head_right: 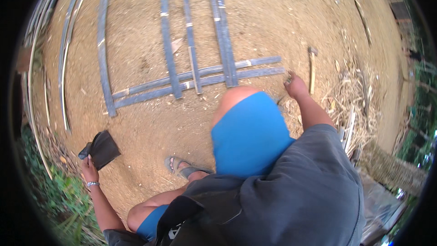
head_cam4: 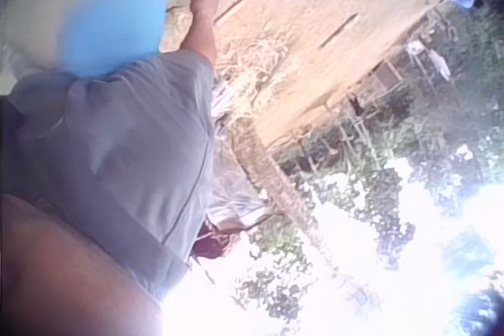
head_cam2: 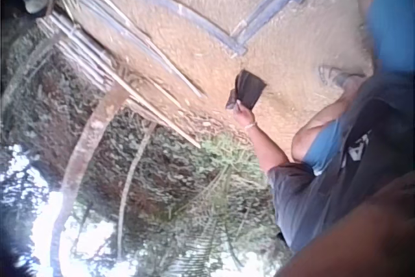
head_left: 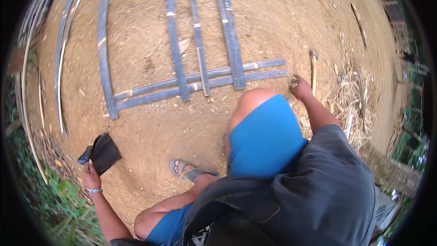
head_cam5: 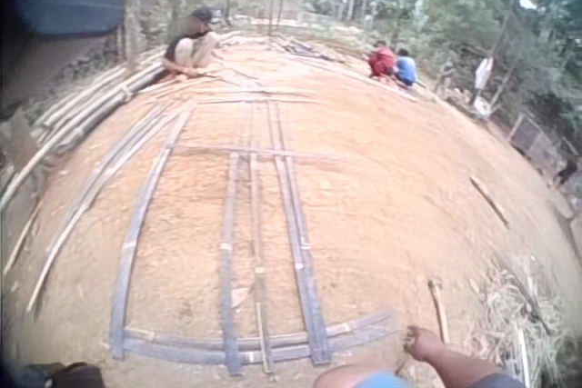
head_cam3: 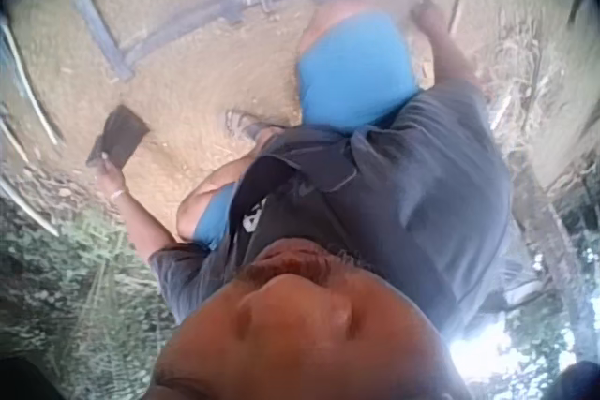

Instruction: The person assembles a rectangular bamboo frame on the ground using a hammer to drive nails into the joints. They arrange bamboo strips, secure them with nails, and use a tape measure to check dimensions.

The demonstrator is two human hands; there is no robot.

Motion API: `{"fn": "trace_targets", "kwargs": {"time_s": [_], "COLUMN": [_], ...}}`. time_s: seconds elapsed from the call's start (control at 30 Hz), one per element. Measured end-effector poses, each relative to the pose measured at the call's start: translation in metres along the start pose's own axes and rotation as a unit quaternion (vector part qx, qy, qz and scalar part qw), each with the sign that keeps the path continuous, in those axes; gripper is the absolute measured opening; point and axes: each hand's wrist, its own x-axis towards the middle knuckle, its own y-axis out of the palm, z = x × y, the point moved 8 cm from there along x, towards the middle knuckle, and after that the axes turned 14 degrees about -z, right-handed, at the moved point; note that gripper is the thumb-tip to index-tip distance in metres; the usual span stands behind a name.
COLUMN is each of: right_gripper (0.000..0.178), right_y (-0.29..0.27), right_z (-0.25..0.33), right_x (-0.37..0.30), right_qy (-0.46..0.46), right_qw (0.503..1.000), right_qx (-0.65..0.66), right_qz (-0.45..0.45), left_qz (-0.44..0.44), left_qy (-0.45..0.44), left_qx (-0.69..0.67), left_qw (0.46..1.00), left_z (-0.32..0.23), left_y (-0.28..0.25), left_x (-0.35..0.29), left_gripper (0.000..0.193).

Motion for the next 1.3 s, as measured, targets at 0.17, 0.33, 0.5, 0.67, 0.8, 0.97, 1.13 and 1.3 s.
{"fn": "trace_targets", "kwargs": {"time_s": [0.17,0.33,0.5,0.67,0.8,0.97,1.13,1.3], "right_gripper": [0.057,0.054,0.049,0.057,0.062,0.055,0.053,0.017], "right_y": [0.034,0.068,0.035,0.068,0.109,0.119,0.099,0.045], "right_z": [-0.095,-0.148,-0.164,-0.17,-0.279,-0.237,-0.21,-0.178], "right_x": [-0.05,-0.087,-0.064,0.036,0.073,0.086,0.103,0.064], "right_qy": [0.181,0.301,0.28,0.254,0.245,0.206,0.172,0.32], "right_qw": [0.981,0.949,0.946,0.961,0.966,0.964,0.984,0.849], "right_qx": [0.031,0.059,0.004,0.005,-0.06,-0.082,0.019,0.393], "right_qz": [-0.064,-0.08,-0.164,-0.106,-0.059,-0.145,0.046,-0.151], "left_qz": [0.018,0.006,0.089,-0.018,0.038,0.049,0.191,0.361], "left_qy": [-0.057,-0.047,-0.113,-0.047,-0.388,-0.412,-0.404,-0.282], "left_qx": [0.039,0.072,0.094,0.161,-0.18,-0.061,0.017,0.077], "left_qw": [0.997,0.996,0.985,0.986,0.903,0.908,0.895,0.886], "left_z": [0.022,0.058,0.077,0.13,0.13,0.112,0.096,0.051], "left_y": [0.032,0.031,0.066,0.004,0.035,-0.022,0.016,0.08], "left_x": [0.012,0.013,0.015,0.022,0.042,0.01,0.007,0.005], "left_gripper": [0.045,0.037,0.025,0.027,0.015,0.002,0.015,0.025]}}
